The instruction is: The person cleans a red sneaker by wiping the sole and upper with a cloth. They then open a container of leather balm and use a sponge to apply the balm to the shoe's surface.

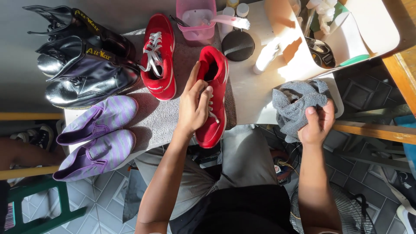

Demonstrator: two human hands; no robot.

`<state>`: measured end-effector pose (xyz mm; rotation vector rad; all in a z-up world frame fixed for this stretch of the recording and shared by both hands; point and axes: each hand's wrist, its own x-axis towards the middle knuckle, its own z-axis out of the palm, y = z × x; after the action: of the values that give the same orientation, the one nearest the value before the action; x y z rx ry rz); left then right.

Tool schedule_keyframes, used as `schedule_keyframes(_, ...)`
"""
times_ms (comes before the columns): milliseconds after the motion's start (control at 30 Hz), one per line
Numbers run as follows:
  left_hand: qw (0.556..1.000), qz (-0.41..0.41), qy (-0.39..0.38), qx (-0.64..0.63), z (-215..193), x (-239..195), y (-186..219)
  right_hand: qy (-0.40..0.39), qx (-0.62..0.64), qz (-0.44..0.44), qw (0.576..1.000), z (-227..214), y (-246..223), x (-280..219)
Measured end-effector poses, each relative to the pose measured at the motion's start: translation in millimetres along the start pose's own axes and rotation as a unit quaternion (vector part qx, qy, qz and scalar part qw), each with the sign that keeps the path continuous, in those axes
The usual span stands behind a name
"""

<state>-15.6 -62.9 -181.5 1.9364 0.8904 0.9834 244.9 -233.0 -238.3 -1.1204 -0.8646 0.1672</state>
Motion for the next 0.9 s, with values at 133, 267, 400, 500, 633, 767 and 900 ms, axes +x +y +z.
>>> schedule_keyframes(133,0.989,0.055,-0.023,-0.132,-4,5,-44,0.07,0.036,0.003,0.997,-49,45,-13)
schedule_keyframes(267,0.95,0.017,-0.053,-0.309,-4,13,-72,-0.041,-0.041,-0.046,0.997,-64,11,14)
schedule_keyframes(400,0.892,-0.007,-0.044,-0.45,-3,19,-98,-0.037,0.056,-0.013,0.998,-29,-48,27)
schedule_keyframes(500,0.916,0.041,-0.067,-0.394,-16,18,-92,-0.128,0.135,0.032,0.982,16,-73,32)
schedule_keyframes(633,0.886,0.02,-0.069,-0.458,-3,11,-115,-0.096,0.055,-0.02,0.994,40,-38,20)
schedule_keyframes(767,0.886,0.008,-0.064,-0.46,2,4,-98,-0.158,-0.163,-0.091,0.97,91,-41,10)
schedule_keyframes(900,0.95,0.066,-0.09,-0.291,4,0,-48,-0.338,-0.202,-0.117,0.912,116,-32,-22)
